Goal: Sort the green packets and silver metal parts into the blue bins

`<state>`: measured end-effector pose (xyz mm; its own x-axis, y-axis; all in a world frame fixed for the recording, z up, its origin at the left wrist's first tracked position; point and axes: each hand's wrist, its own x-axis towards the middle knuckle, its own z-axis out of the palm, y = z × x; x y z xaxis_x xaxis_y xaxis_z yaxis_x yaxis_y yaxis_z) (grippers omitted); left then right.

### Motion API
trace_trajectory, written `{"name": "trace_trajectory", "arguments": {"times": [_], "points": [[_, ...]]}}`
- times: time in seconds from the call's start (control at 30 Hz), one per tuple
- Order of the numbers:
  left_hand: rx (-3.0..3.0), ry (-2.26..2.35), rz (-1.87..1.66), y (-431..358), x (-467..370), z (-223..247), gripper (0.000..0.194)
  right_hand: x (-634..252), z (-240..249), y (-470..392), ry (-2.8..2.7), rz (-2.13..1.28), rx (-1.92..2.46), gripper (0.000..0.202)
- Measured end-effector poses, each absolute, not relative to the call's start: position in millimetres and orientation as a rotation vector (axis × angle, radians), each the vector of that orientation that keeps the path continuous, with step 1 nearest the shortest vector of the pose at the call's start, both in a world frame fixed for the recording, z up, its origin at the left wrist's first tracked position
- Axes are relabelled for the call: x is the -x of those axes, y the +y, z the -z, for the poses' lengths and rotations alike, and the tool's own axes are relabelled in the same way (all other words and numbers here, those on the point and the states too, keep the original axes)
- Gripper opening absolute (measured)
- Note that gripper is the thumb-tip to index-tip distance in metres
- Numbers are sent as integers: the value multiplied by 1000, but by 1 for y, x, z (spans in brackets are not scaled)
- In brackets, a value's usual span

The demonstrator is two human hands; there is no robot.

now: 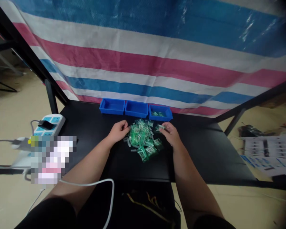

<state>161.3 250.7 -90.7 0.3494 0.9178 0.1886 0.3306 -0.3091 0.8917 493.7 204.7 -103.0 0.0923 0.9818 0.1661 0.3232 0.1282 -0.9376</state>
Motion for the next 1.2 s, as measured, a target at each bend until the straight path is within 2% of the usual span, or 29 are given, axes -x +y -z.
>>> {"name": "trace_trajectory", "arguments": {"times": [0.23,0.33,0.5,0.63,0.77,0.83,0.97,1.1,1.2], "points": [[-1825,1089,-939,252,-161,93,31,-465,89,201,-1024,-1175,1071,40],[-1808,1083,-934,252,-161,94,31,-459,85,198,-950,-1279,1084,49],[-1810,1074,-937,253,-160,96,31,-465,93,201,-1043,-1133,1172,69],[-1802,1088,-938,252,-161,94,32,-474,95,205,-1089,-888,1194,64],[-1798,1097,-933,252,-162,93,32,-479,90,204,-952,-436,1235,37],[-1794,1097,-925,252,-162,93,31,-479,89,203,-951,-286,1251,31],[-1812,1093,-922,252,-162,93,30,-473,89,205,-1227,-343,1312,27],[-1815,1097,-913,252,-162,92,30,-468,87,206,-1108,-258,1276,28],[-1814,1090,-916,251,-163,91,30,-467,90,207,-1079,-394,1260,32]]}}
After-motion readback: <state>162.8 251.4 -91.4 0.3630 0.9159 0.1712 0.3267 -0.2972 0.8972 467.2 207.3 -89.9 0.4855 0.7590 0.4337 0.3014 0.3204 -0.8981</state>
